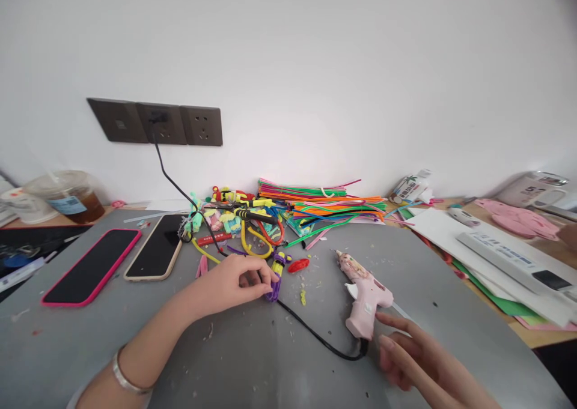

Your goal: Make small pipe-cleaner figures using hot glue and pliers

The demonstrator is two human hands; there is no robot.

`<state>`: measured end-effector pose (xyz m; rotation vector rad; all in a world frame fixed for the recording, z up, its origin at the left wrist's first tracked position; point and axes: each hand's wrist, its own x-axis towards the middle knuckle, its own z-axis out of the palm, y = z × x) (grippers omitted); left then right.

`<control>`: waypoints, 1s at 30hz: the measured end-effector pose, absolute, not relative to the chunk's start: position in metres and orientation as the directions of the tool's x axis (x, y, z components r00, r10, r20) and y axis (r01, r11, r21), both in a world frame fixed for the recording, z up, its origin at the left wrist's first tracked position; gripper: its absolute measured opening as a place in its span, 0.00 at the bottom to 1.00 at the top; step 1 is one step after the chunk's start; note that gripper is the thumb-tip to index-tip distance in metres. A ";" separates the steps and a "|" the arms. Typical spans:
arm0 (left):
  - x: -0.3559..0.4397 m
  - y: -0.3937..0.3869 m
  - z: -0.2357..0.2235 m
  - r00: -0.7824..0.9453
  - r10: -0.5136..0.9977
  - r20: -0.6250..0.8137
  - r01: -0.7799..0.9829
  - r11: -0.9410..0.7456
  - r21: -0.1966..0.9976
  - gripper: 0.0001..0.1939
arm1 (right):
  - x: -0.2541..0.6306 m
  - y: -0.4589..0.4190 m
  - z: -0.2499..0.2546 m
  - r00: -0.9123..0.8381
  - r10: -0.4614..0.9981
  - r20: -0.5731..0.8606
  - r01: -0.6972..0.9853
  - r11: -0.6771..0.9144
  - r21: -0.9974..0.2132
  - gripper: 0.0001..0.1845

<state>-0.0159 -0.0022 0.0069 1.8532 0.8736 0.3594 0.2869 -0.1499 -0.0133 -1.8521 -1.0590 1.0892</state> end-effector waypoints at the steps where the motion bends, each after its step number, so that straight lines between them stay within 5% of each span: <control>1: -0.016 -0.002 0.007 0.679 0.722 -0.128 0.400 -0.218 0.890 0.09 | 0.287 -0.149 -0.013 0.301 0.909 -0.287 0.336 -0.383 -0.860 0.30; 8: -0.010 -0.001 -0.001 0.570 0.802 -0.180 0.306 -0.004 0.952 0.16 | 0.228 -0.110 0.004 0.025 0.999 0.039 0.498 0.021 -0.867 0.12; 15: -0.008 -0.001 -0.006 0.544 0.816 -0.195 0.231 0.078 0.970 0.17 | 0.199 -0.047 0.008 -0.355 0.876 0.327 0.482 0.471 -0.739 0.04; 30: -0.006 -0.002 -0.004 0.564 0.813 -0.147 0.225 0.020 0.974 0.12 | 0.200 -0.032 -0.003 -0.397 0.844 0.361 0.379 0.509 -0.773 0.08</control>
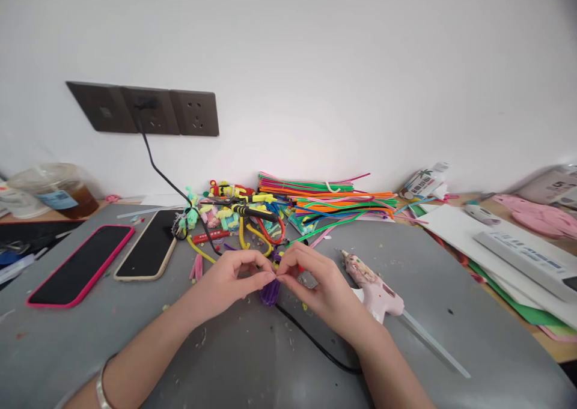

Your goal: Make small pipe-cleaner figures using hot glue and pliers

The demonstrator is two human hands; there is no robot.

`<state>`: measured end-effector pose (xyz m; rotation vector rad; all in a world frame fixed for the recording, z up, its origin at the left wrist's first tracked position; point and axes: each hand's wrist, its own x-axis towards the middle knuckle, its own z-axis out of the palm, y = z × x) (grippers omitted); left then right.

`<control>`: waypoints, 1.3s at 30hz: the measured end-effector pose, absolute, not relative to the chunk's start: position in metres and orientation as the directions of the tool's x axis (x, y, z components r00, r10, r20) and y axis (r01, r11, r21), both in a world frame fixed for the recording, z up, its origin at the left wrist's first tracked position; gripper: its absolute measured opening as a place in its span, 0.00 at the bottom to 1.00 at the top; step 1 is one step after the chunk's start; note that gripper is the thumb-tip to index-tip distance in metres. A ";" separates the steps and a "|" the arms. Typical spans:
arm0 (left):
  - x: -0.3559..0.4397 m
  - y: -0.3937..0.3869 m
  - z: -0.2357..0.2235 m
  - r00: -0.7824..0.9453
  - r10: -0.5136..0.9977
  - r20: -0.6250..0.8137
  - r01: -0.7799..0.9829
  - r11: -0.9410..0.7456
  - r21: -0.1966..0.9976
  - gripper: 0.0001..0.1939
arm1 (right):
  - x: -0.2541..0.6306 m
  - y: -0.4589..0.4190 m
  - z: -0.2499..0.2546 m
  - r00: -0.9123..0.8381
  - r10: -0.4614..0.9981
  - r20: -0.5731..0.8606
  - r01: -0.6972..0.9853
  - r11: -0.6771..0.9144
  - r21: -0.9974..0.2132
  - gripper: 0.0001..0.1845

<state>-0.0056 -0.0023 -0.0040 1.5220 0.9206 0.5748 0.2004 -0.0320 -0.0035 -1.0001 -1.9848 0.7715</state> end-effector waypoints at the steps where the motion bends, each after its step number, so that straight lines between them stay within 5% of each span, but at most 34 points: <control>1: -0.006 -0.003 -0.004 0.568 0.809 -0.152 0.225 0.025 0.974 0.12 | 0.201 -0.032 -0.004 -0.392 0.846 0.361 0.373 0.505 -0.779 0.07; 9: -0.006 -0.004 0.000 0.542 0.837 -0.078 0.301 -0.107 0.947 0.10 | 0.208 -0.033 -0.002 -0.371 0.862 0.345 0.373 0.478 -0.795 0.08; 17: -0.007 -0.004 -0.009 0.538 0.842 0.043 0.569 -0.400 0.718 0.07 | 0.215 -0.024 -0.007 -0.332 0.910 0.249 0.627 0.410 -0.662 0.08; 39: -0.006 -0.004 -0.010 0.584 0.812 0.019 0.593 -0.442 0.673 0.08 | 0.210 -0.017 -0.021 -0.399 0.877 0.268 0.702 0.480 -0.526 0.08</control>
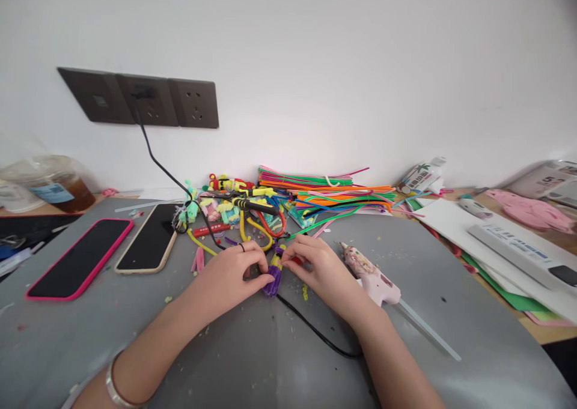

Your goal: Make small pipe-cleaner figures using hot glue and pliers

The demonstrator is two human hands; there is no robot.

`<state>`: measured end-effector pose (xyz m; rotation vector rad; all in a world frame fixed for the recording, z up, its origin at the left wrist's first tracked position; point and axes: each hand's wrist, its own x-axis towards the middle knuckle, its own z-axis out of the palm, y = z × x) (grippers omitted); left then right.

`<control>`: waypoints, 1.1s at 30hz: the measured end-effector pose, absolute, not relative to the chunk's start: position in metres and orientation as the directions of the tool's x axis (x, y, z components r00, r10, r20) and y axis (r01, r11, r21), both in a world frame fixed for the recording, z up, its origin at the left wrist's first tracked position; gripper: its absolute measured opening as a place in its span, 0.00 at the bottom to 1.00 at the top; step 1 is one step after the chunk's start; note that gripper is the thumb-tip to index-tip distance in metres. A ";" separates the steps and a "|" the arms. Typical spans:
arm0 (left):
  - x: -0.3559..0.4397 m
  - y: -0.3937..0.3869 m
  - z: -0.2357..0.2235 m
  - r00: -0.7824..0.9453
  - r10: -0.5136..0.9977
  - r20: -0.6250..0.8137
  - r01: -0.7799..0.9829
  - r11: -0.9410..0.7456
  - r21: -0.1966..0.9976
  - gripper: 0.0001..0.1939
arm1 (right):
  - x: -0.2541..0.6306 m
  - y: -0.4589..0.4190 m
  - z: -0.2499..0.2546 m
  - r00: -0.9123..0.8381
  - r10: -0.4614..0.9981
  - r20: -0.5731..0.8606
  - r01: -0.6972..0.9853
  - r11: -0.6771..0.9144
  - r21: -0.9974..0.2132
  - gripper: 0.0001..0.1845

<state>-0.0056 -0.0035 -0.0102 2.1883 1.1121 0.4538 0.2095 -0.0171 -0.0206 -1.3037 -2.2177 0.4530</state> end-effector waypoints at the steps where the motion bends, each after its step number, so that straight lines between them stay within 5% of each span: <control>1: -0.006 -0.004 -0.010 0.584 0.812 0.018 0.594 -0.442 0.672 0.08 | 0.209 -0.017 -0.021 -0.401 0.877 0.265 0.699 0.480 -0.531 0.08; 9: -0.007 -0.004 -0.011 0.582 0.813 0.022 0.597 -0.445 0.668 0.07 | 0.212 -0.021 -0.016 -0.296 0.918 0.264 0.674 0.397 -0.624 0.07; 33: -0.007 -0.005 -0.012 0.581 0.813 0.041 0.616 -0.473 0.630 0.07 | 0.204 -0.020 -0.018 -0.418 0.871 0.259 0.720 0.491 -0.490 0.09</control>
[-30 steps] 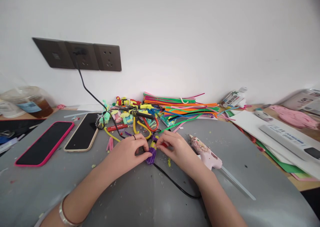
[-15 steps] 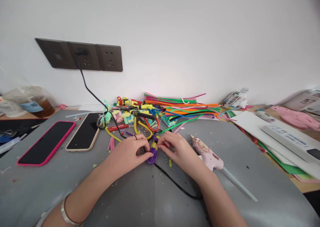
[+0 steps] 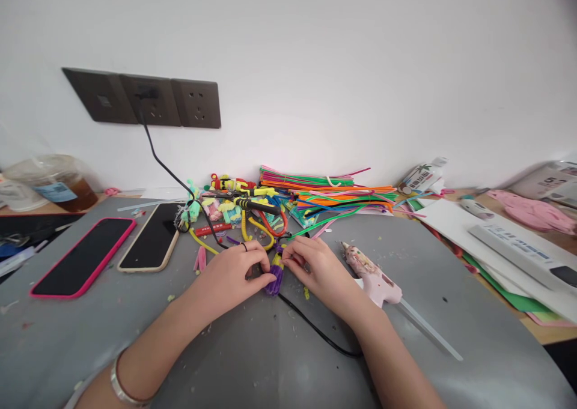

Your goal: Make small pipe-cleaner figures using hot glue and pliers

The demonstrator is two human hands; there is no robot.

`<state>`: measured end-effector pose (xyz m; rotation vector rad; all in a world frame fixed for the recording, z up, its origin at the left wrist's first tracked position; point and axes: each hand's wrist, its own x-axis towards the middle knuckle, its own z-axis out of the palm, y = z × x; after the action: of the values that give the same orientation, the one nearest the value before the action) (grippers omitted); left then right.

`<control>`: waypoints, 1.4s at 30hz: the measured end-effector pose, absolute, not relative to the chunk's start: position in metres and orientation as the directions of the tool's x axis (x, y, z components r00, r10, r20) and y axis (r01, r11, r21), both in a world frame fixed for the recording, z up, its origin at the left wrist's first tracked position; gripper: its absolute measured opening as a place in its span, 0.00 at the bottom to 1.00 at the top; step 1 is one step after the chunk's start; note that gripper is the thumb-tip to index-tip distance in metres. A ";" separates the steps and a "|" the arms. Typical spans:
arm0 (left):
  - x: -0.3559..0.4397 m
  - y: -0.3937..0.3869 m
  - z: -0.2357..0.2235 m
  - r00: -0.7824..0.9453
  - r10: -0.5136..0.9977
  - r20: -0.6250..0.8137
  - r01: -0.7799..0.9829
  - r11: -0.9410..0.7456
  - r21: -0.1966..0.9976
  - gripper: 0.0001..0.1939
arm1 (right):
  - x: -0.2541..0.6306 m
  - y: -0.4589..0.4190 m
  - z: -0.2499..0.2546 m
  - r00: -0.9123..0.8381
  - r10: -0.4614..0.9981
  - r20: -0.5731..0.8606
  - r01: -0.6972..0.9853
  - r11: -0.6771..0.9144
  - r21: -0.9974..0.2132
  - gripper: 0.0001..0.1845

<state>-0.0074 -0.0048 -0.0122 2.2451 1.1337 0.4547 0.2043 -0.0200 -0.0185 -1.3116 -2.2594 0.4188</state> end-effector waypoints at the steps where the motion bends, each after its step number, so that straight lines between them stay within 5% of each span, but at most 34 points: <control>1: -0.007 -0.005 -0.012 0.582 0.812 0.035 0.617 -0.470 0.631 0.07 | 0.204 -0.020 -0.018 -0.416 0.871 0.260 0.724 0.491 -0.485 0.09; 23: -0.007 -0.005 -0.013 0.582 0.812 0.036 0.624 -0.474 0.621 0.06 | 0.194 -0.025 -0.017 -0.301 0.922 0.243 0.792 0.383 -0.475 0.09; 34: -0.006 -0.005 -0.012 0.587 0.809 0.025 0.622 -0.471 0.626 0.07 | 0.206 -0.025 -0.014 -0.114 0.948 0.298 0.714 0.287 -0.638 0.04; 42: -0.007 -0.005 -0.012 0.574 0.819 0.018 0.630 -0.455 0.629 0.06 | 0.203 -0.023 -0.020 -0.211 0.928 0.307 0.741 0.356 -0.569 0.05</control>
<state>-0.0068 -0.0054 -0.0123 2.2321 1.1527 0.4308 0.2026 -0.0225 -0.0198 -1.4450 -2.0166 0.3988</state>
